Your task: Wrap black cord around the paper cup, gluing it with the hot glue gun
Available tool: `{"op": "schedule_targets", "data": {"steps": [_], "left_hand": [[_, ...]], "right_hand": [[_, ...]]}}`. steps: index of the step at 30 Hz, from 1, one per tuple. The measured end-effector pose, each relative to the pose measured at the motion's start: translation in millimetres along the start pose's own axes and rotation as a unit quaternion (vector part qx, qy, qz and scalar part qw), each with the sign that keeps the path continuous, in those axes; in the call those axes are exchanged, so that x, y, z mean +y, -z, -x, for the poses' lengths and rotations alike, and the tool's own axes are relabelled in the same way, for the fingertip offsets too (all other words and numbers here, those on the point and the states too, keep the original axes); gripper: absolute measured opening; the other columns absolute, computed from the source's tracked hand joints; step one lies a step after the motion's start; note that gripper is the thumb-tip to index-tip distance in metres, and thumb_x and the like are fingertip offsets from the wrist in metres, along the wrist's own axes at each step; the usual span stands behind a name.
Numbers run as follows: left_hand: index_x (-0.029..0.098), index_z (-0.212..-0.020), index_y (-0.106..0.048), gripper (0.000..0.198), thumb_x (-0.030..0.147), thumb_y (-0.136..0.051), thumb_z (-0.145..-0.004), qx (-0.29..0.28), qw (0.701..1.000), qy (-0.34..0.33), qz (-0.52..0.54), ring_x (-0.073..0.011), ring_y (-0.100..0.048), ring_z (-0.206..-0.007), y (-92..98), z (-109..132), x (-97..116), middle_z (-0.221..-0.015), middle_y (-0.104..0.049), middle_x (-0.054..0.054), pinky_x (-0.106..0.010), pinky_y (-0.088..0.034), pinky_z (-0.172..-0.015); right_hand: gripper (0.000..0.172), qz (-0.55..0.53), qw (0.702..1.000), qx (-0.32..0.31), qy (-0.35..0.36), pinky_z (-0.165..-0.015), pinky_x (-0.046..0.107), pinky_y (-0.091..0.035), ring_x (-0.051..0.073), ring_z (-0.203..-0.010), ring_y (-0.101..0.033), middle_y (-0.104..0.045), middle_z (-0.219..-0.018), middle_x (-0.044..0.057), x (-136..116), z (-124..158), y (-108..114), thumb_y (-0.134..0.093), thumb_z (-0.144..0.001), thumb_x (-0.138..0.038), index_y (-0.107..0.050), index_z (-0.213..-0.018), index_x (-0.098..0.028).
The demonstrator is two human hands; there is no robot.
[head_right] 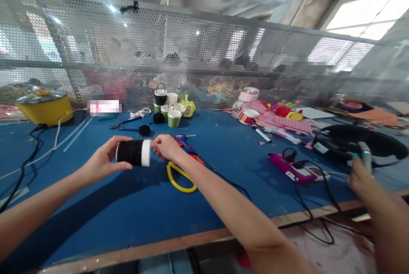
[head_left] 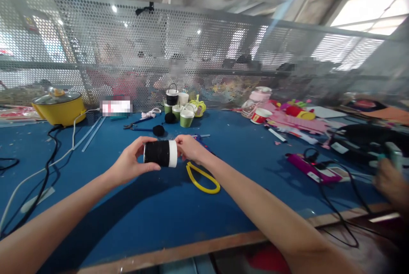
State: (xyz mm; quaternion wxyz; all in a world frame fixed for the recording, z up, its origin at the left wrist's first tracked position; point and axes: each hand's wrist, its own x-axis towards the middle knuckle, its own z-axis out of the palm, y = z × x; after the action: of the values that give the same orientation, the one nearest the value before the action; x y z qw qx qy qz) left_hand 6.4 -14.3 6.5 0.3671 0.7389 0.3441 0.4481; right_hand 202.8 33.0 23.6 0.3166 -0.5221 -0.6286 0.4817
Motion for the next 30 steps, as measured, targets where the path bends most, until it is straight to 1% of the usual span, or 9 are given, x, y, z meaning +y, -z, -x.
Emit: {"op": "schedule_targets", "data": {"steps": [4, 6, 10, 16, 20, 22, 25, 27, 30], "left_hand": [[0.019, -0.107, -0.042, 0.054, 0.026, -0.071, -0.061, 0.017, 0.997, 0.076, -0.012, -0.0156, -0.056, -0.069, -3.0, -2, -4, -0.082, -0.056, 0.0, -0.031, -0.046, -0.066], [0.019, -0.106, -0.042, 0.053, 0.025, -0.07, -0.061, 0.022, 0.997, 0.077, -0.012, -0.0167, -0.056, -0.073, -7.9, 1, -10, -0.085, -0.056, -0.001, -0.032, -0.046, -0.068], [0.02, -0.106, -0.042, 0.051, 0.025, -0.069, -0.063, 0.024, 0.997, 0.076, -0.001, -0.0193, -0.056, -0.084, -15.3, 9, -19, -0.088, -0.055, -0.002, -0.035, -0.045, -0.076], [0.018, -0.108, -0.04, 0.042, 0.035, -0.058, -0.074, -0.015, 0.988, 0.114, 0.099, -0.0172, -0.054, -0.079, -13.3, 15, -17, -0.09, -0.054, -0.003, -0.03, -0.045, -0.07], [0.018, -0.107, -0.041, 0.042, 0.036, -0.058, -0.074, -0.034, 0.983, 0.147, 0.102, -0.0161, -0.054, -0.076, -13.6, 16, -13, -0.088, -0.053, -0.002, -0.028, -0.045, -0.067], [0.018, -0.108, -0.039, 0.044, 0.034, -0.06, -0.073, -0.025, 0.985, 0.143, 0.097, -0.0163, -0.054, -0.077, -14.3, 17, -13, -0.088, -0.054, -0.002, -0.028, -0.045, -0.068], [0.019, -0.109, -0.038, 0.046, 0.031, -0.062, -0.071, -0.026, 0.986, 0.139, 0.088, -0.0165, -0.055, -0.078, -14.9, 17, -16, -0.089, -0.054, -0.002, -0.029, -0.046, -0.068], [0.02, -0.108, -0.037, 0.046, 0.029, -0.063, -0.071, -0.031, 0.987, 0.132, 0.083, -0.0167, -0.055, -0.08, -15.2, 18, -17, -0.091, -0.053, -0.003, -0.03, -0.047, -0.069], [0.021, -0.107, -0.038, 0.045, 0.027, -0.063, -0.071, -0.036, 0.988, 0.123, 0.085, -0.0165, -0.055, -0.081, -15.4, 18, -16, -0.096, -0.052, -0.003, -0.03, -0.047, -0.07]], "right_hand": [[0.033, -0.023, 0.999, -0.003, 0.044, -0.034, 0.017, -0.028, 0.003, -0.034, -0.037, -0.047, -0.045, -0.005, -2, 11, 6, -0.051, -0.078, -0.042, -0.049, -0.058, -0.016], [0.037, -0.041, 0.997, -0.034, 0.052, -0.036, 0.017, -0.031, 0.004, -0.038, -0.04, -0.049, -0.048, -0.004, 0, 17, 3, -0.047, -0.078, -0.048, -0.05, -0.061, -0.015], [0.032, -0.073, 0.993, -0.074, 0.053, -0.04, 0.017, -0.034, 0.004, -0.042, -0.043, -0.048, -0.05, -0.004, 10, 25, -7, -0.056, -0.072, -0.045, -0.049, -0.064, -0.016], [0.028, -0.079, 0.989, -0.099, 0.079, -0.045, 0.018, -0.037, 0.006, -0.048, -0.045, -0.049, -0.052, -0.004, 18, 33, -13, -0.057, -0.072, -0.042, -0.049, -0.065, -0.016], [0.03, 0.019, 0.992, -0.08, 0.098, -0.046, 0.02, -0.039, 0.007, -0.051, -0.05, -0.055, -0.059, -0.001, 12, 33, -1, -0.048, -0.079, -0.043, -0.053, -0.069, -0.015], [0.035, 0.133, 0.987, 0.004, 0.093, -0.051, 0.021, -0.042, 0.009, -0.058, -0.055, -0.06, -0.068, 0.003, 8, 28, 12, -0.037, -0.085, -0.043, -0.055, -0.075, -0.015], [0.029, 0.342, 0.927, 0.144, 0.048, -0.067, 0.025, -0.044, 0.014, -0.077, -0.06, -0.064, -0.084, 0.007, 8, 14, 38, -0.036, -0.087, -0.037, -0.056, -0.085, -0.016], [0.02, 0.393, 0.906, 0.157, 0.012, -0.074, 0.031, -0.043, 0.022, -0.086, -0.059, -0.064, -0.088, 0.012, 13, 2, 52, -0.047, -0.083, -0.029, -0.058, -0.084, -0.013], [0.014, 0.439, 0.89, 0.115, -0.05, -0.076, 0.034, -0.043, 0.026, -0.09, -0.058, -0.062, -0.09, 0.015, 25, -15, 63, -0.058, -0.076, -0.023, -0.061, -0.079, -0.01]]}}
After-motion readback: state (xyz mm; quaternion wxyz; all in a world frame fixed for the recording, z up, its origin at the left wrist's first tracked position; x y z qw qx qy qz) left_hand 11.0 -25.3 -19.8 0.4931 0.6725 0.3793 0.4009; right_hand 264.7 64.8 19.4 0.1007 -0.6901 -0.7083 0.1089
